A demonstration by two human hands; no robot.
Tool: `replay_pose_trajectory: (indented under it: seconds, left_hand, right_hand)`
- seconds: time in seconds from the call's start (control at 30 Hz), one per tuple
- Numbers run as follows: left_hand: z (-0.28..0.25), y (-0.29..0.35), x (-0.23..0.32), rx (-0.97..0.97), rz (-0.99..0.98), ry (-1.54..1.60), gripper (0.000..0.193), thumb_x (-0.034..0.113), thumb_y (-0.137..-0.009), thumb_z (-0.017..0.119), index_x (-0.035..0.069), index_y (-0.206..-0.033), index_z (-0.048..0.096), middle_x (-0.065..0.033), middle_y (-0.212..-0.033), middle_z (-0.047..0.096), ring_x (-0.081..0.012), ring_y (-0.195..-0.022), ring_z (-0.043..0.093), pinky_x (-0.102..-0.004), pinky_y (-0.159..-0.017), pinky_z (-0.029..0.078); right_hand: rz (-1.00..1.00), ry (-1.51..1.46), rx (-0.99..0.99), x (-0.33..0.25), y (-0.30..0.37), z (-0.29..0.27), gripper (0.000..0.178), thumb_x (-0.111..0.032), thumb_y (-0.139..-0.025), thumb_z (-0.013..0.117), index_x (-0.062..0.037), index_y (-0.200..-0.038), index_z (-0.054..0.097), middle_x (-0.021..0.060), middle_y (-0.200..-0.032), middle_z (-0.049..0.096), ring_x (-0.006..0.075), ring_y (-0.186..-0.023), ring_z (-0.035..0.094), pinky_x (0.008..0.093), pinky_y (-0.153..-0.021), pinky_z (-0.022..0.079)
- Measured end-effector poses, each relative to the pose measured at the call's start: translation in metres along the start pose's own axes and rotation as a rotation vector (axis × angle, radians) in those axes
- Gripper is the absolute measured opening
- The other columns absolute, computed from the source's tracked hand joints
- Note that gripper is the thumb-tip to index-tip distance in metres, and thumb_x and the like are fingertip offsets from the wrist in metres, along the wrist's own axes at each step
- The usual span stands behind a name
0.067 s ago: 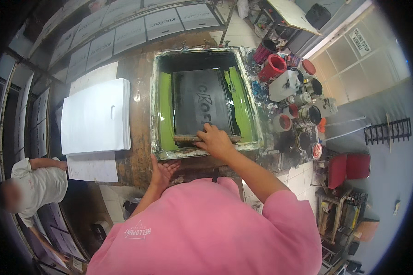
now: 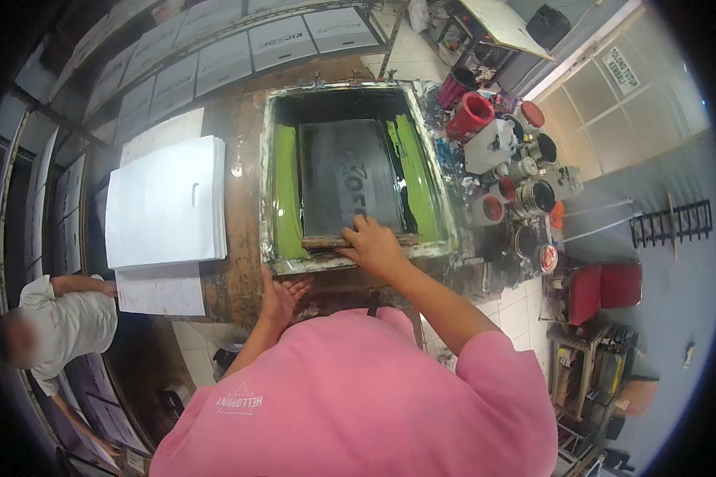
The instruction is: The person performs screen printing on white bags, using a squeegee to apply black ink through a screen and then placing the finished bags onto drying racks.
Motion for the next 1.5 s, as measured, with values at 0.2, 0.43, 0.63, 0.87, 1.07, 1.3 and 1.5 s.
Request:
replay_pose_trajectory:
  seconds: [0.2, 0.43, 0.63, 0.87, 1.07, 1.3, 1.5]
  left_hand:
    - [0.054, 0.036, 0.088, -0.382, 0.372, -0.059, 0.069, 0.053, -0.108, 0.053, -0.002, -0.149, 0.043, -0.0301, -0.140, 0.061, -0.0410, -0.136, 0.058, -0.0549, -0.119, 0.043]
    - [0.078, -0.050, 0.149, -0.005, 0.635, -1.019, 0.075, 0.036, -0.096, 0.078, -0.004, -0.148, 0.043, -0.0306, -0.141, 0.056, -0.0436, -0.134, 0.056, -0.0529, -0.112, 0.048]
    - [0.012, -0.116, 0.071, 0.663, 0.316, -1.712, 0.094, 0.036, -0.081, 0.090, -0.007, -0.147, 0.039, -0.0311, -0.140, 0.048, -0.0452, -0.132, 0.053, -0.0516, -0.102, 0.055]
    - [0.018, -0.136, 0.063, 0.604, 0.189, -1.551, 0.071, 0.031, -0.082, 0.087, -0.003, -0.131, 0.048, -0.0274, -0.125, 0.064, -0.0458, -0.110, 0.068, -0.0526, -0.092, 0.059]
    - [0.024, -0.133, 0.071, 0.679, 0.502, -1.355, 0.032, 0.028, -0.098, 0.066, -0.003, -0.105, 0.063, -0.0288, -0.098, 0.073, -0.0466, -0.098, 0.071, -0.0543, -0.088, 0.056]
    - [-0.002, -0.028, 0.179, 0.512, 0.414, -1.009, 0.034, 0.030, -0.099, 0.069, -0.004, -0.100, 0.077, -0.0173, -0.089, 0.077, -0.0295, -0.079, 0.072, -0.0425, -0.075, 0.055]
    - [-0.195, 0.219, 0.091, 0.691, 0.387, -0.621, 0.037, 0.032, -0.096, 0.076, -0.002, -0.109, 0.078, -0.0049, -0.095, 0.076, -0.0141, -0.085, 0.066, -0.0323, -0.078, 0.054]
  right_hand:
    - [0.001, 0.264, 0.431, -0.053, 0.004, -0.104, 0.037, -0.039, -0.090, 0.072, -0.0119, -0.115, 0.064, 0.0097, -0.102, 0.061, 0.0298, -0.104, 0.059, 0.0545, -0.108, 0.035]
    - [-0.120, 0.297, 0.723, -0.047, -0.060, -0.223, 0.037, -0.047, -0.094, 0.066, -0.0102, -0.097, 0.070, 0.0063, -0.085, 0.065, 0.0269, -0.087, 0.063, 0.0482, -0.091, 0.037]
    - [-0.121, 0.250, 0.731, -0.047, -0.075, -0.241, 0.043, -0.051, -0.094, 0.065, -0.0094, -0.095, 0.075, 0.0068, -0.083, 0.067, 0.0267, -0.085, 0.065, 0.0476, -0.089, 0.037]
    - [-0.104, 0.217, 0.726, -0.041, -0.079, -0.246, 0.047, -0.053, -0.094, 0.064, -0.0078, -0.093, 0.075, 0.0088, -0.089, 0.072, 0.0271, -0.091, 0.066, 0.0482, -0.091, 0.038]
    - [-0.145, 0.289, 0.745, -0.051, -0.077, -0.247, 0.044, -0.051, -0.099, 0.062, -0.0082, -0.096, 0.072, 0.0106, -0.089, 0.071, 0.0296, -0.086, 0.067, 0.0479, -0.088, 0.038]
    - [-0.093, 0.327, 0.706, -0.036, -0.087, -0.250, 0.049, -0.054, -0.101, 0.056, -0.0093, -0.108, 0.073, 0.0127, -0.106, 0.076, 0.0327, -0.105, 0.070, 0.0557, -0.099, 0.043]
    - [-0.078, 0.487, 0.589, -0.019, -0.096, -0.212, 0.067, -0.065, -0.105, 0.044, -0.0098, -0.133, 0.069, 0.0126, -0.131, 0.072, 0.0330, -0.122, 0.067, 0.0577, -0.111, 0.037]
Point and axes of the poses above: each hand's wrist, its own y-axis away from the middle knuckle, its own z-axis out of the palm, x = y × z, the point moved 7 cm from there along -y, towards the middle knuckle
